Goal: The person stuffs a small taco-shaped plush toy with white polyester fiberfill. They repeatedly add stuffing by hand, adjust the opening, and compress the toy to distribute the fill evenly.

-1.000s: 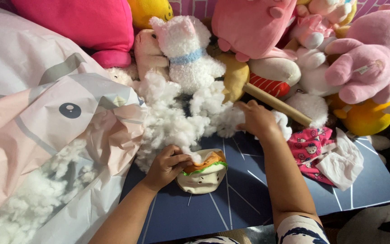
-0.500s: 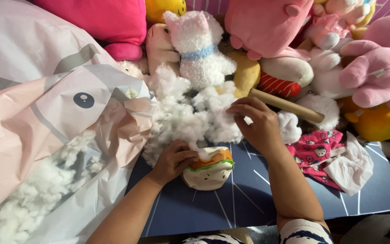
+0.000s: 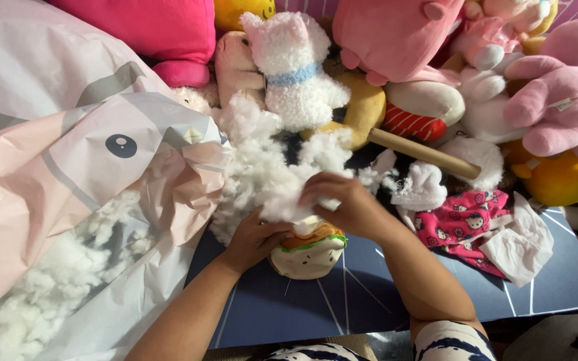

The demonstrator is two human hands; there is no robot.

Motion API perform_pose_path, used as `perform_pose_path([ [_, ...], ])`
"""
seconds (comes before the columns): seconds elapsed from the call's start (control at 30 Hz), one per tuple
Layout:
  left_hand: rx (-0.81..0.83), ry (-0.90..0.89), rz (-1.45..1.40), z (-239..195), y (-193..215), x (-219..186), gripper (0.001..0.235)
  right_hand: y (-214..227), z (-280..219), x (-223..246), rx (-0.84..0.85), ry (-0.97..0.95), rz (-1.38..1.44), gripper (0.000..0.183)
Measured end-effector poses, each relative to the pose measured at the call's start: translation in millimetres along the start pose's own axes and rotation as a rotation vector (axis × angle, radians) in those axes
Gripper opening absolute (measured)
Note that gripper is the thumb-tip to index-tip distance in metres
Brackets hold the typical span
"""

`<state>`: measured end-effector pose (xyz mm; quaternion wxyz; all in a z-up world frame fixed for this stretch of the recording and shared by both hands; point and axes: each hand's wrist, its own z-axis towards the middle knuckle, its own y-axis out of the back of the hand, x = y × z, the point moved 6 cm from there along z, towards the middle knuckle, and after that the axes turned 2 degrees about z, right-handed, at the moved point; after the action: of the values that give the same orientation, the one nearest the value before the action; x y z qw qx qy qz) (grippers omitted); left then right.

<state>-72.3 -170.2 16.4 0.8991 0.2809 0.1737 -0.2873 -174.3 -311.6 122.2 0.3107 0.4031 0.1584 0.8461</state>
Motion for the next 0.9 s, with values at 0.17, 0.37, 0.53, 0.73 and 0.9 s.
perform_pose_path([
  [0.17, -0.006, -0.067, -0.009, -1.9, -0.2, 4.0, 0.014, -38.2, -5.1, -11.6, 0.472, -0.219, 0.103, 0.017],
  [0.37, -0.016, -0.078, 0.004, -18.1, -9.0, 19.7, 0.018, -64.9, -32.4, -50.1, 0.811, -0.395, 0.365, 0.030],
  [0.53, -0.057, 0.035, 0.031, -29.7, -9.8, 38.4, 0.013, -64.6, -38.4, -62.0, 0.820, -0.264, 0.436, 0.019],
  [0.73, -0.171, 0.202, -0.075, -38.8, -6.1, 55.8, 0.014, -50.3, -10.8, -34.3, 0.558, -0.151, 0.541, 0.029],
  [0.9, -0.276, 0.142, -0.161, -26.4, 0.2, 46.0, 0.008, -60.3, -22.0, -66.4, 0.419, -0.247, 0.410, 0.011],
])
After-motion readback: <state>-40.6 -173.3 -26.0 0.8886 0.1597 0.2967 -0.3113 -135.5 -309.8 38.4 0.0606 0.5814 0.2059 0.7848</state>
